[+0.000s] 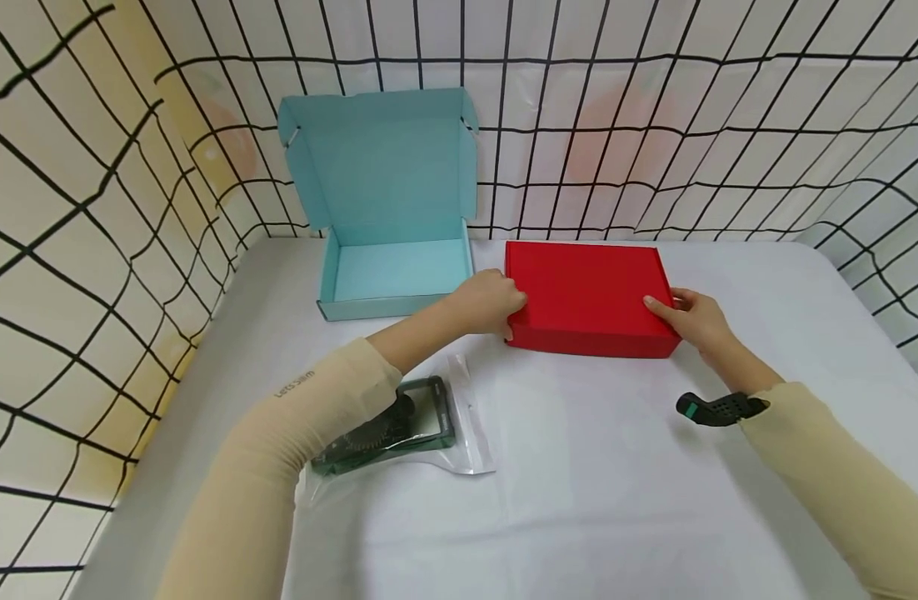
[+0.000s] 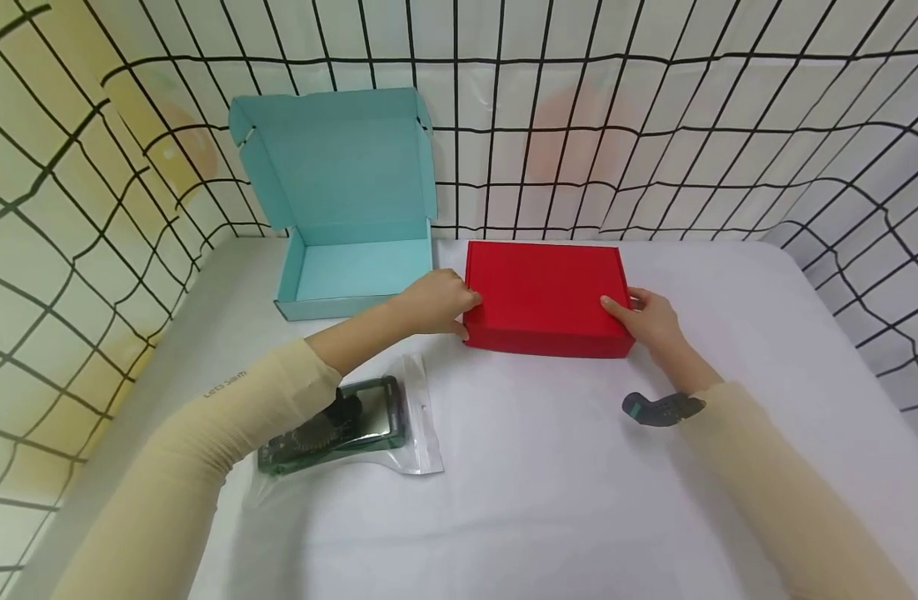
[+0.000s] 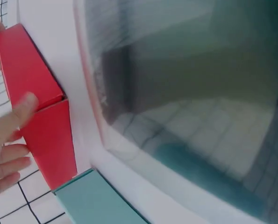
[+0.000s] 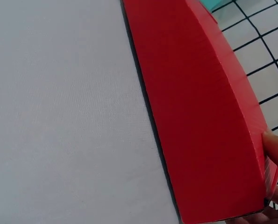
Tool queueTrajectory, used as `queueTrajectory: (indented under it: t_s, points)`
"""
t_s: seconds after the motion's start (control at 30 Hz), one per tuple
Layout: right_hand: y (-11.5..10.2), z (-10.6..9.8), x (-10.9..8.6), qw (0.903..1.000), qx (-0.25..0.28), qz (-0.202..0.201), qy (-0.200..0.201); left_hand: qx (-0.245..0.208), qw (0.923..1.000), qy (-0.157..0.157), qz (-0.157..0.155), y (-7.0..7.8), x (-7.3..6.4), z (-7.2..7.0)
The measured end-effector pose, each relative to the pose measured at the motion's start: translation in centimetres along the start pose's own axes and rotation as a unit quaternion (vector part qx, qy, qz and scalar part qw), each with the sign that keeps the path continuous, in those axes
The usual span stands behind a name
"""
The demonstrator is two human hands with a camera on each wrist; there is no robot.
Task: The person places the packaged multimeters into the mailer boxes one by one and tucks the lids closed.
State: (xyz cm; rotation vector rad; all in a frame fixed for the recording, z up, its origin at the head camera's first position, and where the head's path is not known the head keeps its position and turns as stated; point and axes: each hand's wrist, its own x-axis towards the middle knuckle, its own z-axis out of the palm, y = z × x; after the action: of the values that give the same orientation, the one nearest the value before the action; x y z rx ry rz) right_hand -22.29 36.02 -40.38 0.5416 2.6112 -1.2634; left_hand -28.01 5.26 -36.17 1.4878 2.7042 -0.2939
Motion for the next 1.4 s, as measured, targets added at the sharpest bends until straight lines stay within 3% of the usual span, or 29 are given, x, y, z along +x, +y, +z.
queueTrajectory:
  t_s: [0.1, 0.23, 0.3, 0.4, 0.57, 0.87, 1.07, 1.27, 1.4]
  points:
    - [-0.4, 0.1, -0.2, 0.9992, -0.007, -0.015, 0.035, 0.022, 0.9982, 0.054, 0.016, -0.3, -0.4, -0.1]
    - [-0.7, 0.2, 0.5, 0.9919, -0.026, -0.053, 0.113, 0.001, 0.9926, 0.120, 0.022, -0.8, -1.0, -0.1]
    - [-0.8, 0.2, 1.2, 0.9868, -0.032, -0.064, 0.145, -0.014, 0.9914, 0.129, 0.018, -0.9, -1.3, -0.2]
    - [-2.2, 0.4, 1.0, 0.9834, -0.031, -0.087, 0.156, -0.028, 0.9925, 0.119, 0.008, -1.2, -1.7, -0.5]
    - [-5.9, 1.5, -0.8, 0.9877, 0.002, -0.105, 0.116, -0.040, 0.9957, 0.080, -0.023, -2.0, -2.6, -0.6]
    - [-9.3, 5.2, -1.0, 0.9888, -0.010, -0.135, 0.062, -0.090, 0.9918, 0.050, -0.076, -3.9, -5.1, 0.9]
    - [-10.9, 8.7, 0.8, 0.9822, -0.012, -0.183, 0.042, -0.120, 0.9859, 0.048, -0.106, -5.1, -7.9, 1.6]
    - [-15.0, 11.8, -0.6, 0.9807, 0.014, -0.195, -0.004, -0.140, 0.9789, 0.054, -0.139, -6.4, -10.8, 2.3]
    - [-16.7, 12.9, -1.1, 0.9774, 0.023, -0.209, -0.021, -0.154, 0.9759, 0.076, -0.135, -7.1, -12.3, 2.5]
